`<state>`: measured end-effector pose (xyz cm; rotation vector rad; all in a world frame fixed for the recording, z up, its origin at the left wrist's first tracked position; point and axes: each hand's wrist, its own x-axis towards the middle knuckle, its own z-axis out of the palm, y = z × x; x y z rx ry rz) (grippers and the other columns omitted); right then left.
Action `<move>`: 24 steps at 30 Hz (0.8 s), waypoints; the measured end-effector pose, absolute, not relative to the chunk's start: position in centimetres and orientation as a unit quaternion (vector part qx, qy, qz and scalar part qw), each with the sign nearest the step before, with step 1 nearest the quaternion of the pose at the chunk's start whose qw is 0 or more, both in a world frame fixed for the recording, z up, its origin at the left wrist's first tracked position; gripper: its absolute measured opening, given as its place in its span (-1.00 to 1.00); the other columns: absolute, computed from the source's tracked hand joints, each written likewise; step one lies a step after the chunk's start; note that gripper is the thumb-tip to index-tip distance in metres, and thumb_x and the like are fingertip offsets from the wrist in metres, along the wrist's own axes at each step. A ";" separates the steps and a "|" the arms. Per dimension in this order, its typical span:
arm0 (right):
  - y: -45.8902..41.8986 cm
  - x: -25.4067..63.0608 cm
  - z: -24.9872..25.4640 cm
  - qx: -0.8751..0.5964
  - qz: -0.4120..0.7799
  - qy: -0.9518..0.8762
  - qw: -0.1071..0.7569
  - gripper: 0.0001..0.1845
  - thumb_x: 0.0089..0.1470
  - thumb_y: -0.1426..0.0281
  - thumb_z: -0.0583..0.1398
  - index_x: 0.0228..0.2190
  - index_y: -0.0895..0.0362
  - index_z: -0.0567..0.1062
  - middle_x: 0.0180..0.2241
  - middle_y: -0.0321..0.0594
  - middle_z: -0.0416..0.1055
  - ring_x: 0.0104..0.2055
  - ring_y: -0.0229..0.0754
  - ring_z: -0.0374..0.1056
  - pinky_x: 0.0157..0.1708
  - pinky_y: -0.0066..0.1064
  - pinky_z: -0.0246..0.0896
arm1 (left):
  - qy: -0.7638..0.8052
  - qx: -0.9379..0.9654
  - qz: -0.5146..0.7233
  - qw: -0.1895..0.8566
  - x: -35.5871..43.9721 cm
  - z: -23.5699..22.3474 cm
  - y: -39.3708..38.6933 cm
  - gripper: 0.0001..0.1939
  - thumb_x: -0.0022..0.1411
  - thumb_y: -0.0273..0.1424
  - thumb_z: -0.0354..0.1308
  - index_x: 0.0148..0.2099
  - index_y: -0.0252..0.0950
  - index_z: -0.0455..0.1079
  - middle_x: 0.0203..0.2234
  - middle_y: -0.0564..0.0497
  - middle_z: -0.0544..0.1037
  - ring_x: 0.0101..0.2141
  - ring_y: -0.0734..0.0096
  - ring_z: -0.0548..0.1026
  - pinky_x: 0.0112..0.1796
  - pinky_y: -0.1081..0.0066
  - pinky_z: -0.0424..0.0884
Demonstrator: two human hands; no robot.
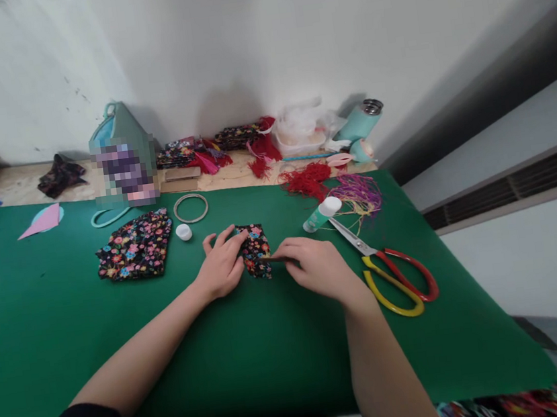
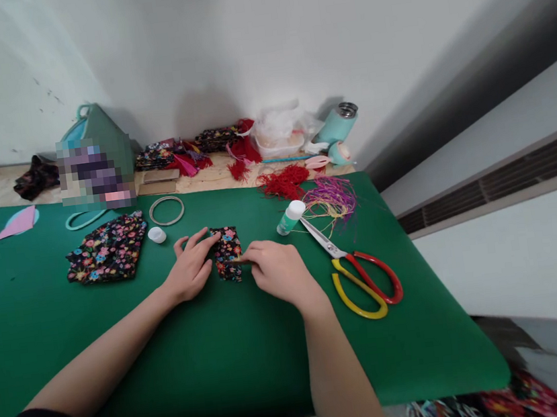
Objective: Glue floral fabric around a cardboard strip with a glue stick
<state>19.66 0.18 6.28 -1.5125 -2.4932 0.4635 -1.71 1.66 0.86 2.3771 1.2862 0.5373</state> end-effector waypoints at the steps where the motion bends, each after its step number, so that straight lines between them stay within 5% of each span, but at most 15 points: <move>1: 0.3 19.6 6.1 -0.533 0.156 -0.823 0.120 -0.68 0.00 0.57 0.06 -0.28 0.04 0.52 -0.25 -0.27 0.50 -0.20 -0.19 0.40 -0.38 -0.45 0.20 | 0.454 0.848 0.200 0.189 -1.7 0.9 1.7 -0.46 0.15 -0.52 -0.14 0.21 -0.29 0.09 0.11 -0.10 0.34 0.22 0.15 0.04 0.08 0.04 -0.09; 7: 1.5 18.8 3.5 -0.600 0.242 -0.693 0.317 -0.70 0.01 0.41 0.11 -0.18 0.16 0.48 -0.42 -0.19 0.48 -0.46 -0.20 0.37 -0.39 -0.35 0.29 | 0.390 0.871 0.265 0.138 -1.8 0.4 1.5 -0.60 0.13 -0.54 -0.08 0.01 -0.27 0.34 -0.11 -0.11 0.51 -0.05 0.23 0.41 -0.04 0.14 0.20; 10: 2.0 17.9 1.9 -0.613 0.332 -0.620 0.360 -0.48 -0.05 0.33 0.18 -0.01 0.22 0.37 -0.51 -0.27 0.43 -0.57 -0.27 0.32 -0.50 -0.41 0.28 | 0.345 0.890 0.272 0.118 -1.8 0.0 1.4 -0.66 0.13 -0.55 -0.06 -0.08 -0.28 0.40 -0.21 -0.10 0.54 -0.12 0.23 0.45 -0.12 0.17 0.31; 13: 2.1 17.0 0.8 -0.598 0.381 -0.604 0.364 -0.39 -0.07 0.34 0.19 0.06 0.22 0.30 -0.52 -0.30 0.41 -0.58 -0.30 0.32 -0.52 -0.45 0.27 | 0.328 0.894 0.288 0.104 -1.7 -0.2 1.4 -0.68 0.13 -0.56 -0.06 -0.09 -0.32 0.41 -0.21 -0.13 0.55 -0.13 0.23 0.47 -0.13 0.19 0.37; 18: 2.0 16.3 0.6 -0.594 0.344 -0.663 0.298 -0.65 -0.04 0.38 0.18 -0.17 0.19 0.48 -0.55 -0.30 0.40 -0.58 -0.29 0.31 -0.54 -0.47 0.25 | 0.331 0.901 0.262 0.105 -1.7 -0.1 1.6 -0.70 0.14 -0.57 -0.06 -0.14 -0.31 0.43 -0.24 -0.11 0.56 -0.13 0.25 0.48 -0.12 0.21 0.38; 24: 2.2 16.8 0.9 -0.589 0.295 -0.709 0.252 -0.71 0.00 0.40 0.16 -0.18 0.14 0.47 -0.67 -0.41 0.31 -0.62 -0.29 0.29 -0.56 -0.48 0.21 | 0.339 0.908 0.232 0.085 -1.6 0.2 1.6 -0.73 0.16 -0.55 -0.08 -0.21 -0.29 0.42 -0.30 -0.09 0.56 -0.19 0.28 0.50 -0.10 0.21 0.34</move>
